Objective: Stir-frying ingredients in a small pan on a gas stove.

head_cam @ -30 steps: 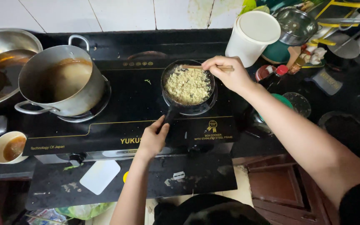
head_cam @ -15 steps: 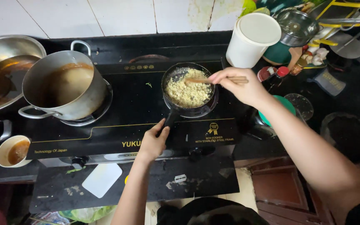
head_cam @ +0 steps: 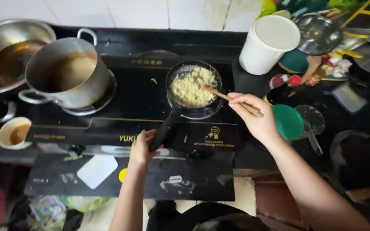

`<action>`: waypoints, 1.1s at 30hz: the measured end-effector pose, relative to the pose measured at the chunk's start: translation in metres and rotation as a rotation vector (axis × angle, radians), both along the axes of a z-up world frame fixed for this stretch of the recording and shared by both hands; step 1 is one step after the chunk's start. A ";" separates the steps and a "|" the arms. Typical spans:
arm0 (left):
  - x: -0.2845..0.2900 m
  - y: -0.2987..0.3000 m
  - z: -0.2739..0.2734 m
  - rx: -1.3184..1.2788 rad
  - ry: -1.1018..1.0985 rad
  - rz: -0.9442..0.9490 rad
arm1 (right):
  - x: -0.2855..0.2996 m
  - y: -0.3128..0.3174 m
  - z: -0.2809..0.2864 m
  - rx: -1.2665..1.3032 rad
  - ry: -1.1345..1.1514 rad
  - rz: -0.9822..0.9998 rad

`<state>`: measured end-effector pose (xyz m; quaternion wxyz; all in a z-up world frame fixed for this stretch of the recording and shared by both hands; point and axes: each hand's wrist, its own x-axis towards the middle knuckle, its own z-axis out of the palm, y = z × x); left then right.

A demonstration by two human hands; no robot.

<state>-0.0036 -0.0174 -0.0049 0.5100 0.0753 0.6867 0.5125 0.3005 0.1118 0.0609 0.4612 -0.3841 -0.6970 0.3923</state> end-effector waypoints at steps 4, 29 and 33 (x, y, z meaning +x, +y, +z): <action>0.016 -0.049 -0.109 -0.079 0.027 0.236 | 0.008 -0.006 0.006 -0.146 0.056 0.027; 0.145 -0.027 -0.173 -0.195 0.077 -0.289 | 0.025 0.013 0.023 -0.018 -0.013 0.069; 0.123 -0.045 0.010 0.027 0.770 -0.484 | 0.021 0.026 0.013 0.052 -0.028 0.103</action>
